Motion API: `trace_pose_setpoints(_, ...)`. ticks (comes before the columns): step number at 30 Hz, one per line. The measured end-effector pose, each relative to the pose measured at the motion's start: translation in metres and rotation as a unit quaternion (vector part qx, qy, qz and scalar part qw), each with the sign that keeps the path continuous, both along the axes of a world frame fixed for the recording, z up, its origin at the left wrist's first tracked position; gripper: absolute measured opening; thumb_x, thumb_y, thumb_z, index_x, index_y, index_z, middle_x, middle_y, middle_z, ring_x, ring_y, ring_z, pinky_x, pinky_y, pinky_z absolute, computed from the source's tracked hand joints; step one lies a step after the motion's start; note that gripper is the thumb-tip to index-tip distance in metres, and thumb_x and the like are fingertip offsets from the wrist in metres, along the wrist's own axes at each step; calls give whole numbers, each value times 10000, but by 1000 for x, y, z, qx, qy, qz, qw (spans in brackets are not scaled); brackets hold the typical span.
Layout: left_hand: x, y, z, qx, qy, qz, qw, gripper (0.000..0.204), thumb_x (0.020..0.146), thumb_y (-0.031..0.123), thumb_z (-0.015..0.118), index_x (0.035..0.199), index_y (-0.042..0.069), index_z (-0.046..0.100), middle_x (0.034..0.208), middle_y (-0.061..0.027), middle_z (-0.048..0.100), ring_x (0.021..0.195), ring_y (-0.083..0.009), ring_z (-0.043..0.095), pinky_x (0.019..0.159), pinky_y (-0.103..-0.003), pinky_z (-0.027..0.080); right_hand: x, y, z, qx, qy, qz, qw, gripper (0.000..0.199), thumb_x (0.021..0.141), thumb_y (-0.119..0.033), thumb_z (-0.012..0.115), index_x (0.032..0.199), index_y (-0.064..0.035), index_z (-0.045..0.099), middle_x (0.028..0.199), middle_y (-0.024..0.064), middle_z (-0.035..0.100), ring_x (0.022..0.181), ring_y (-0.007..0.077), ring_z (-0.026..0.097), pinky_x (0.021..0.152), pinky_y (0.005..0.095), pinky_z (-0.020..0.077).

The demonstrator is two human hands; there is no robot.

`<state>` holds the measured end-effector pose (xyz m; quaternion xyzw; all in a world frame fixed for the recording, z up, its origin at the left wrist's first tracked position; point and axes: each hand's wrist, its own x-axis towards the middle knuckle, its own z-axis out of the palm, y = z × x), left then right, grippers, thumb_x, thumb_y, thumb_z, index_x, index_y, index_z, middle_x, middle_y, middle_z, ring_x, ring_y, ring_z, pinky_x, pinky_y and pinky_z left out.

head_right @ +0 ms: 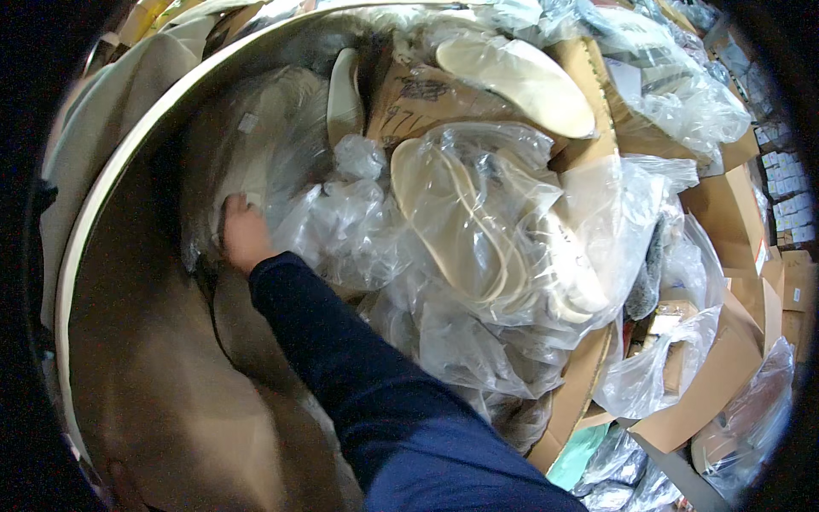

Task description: The person rummages through a large pile of cardboard and plastic-wrapped items in a warehouse. They pull out several white plastic sandals, remove them from their packaging, and place them into a separate pile.

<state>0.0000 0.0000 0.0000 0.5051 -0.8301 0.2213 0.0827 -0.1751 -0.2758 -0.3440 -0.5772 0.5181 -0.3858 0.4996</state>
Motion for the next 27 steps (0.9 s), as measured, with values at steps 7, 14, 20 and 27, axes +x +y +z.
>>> trace_pose_setpoints(7,-45,-7,4,-76,-50,-3,996,362,856,206,762,1063,-83,697,881,-249,707,685,-370,677,624,-423,543,29,-43,-18,47,-34,-143,988,1264,756,-287,842,1512,112,-89,1519,477,33,1389,568,277,1131,530,330)
trace_pose_setpoints(14,-67,-14,-5,-50,-23,-30,998,416,884,254,761,1115,-82,682,854,-258,703,675,-380,669,593,-440,536,70,13,27,-44,82,-56,994,882,873,-128,615,1484,206,74,1410,547,235,1084,573,597,861,459,576)
trace_pose_setpoints(20,-86,-14,-4,-45,-50,-39,997,269,887,169,737,1005,-72,724,878,-254,710,695,-377,678,619,-422,540,93,53,68,-142,231,-18,962,819,881,-94,589,1484,201,119,1421,548,212,1133,591,569,880,441,578)
trace_pose_setpoints(27,-88,-12,0,44,1,-36,998,276,889,90,689,1076,-114,683,923,-260,717,728,-368,697,660,-408,558,0,-15,29,-210,156,70,963,197,828,-207,627,833,-67,765,1017,203,723,990,380,687,754,529,557)
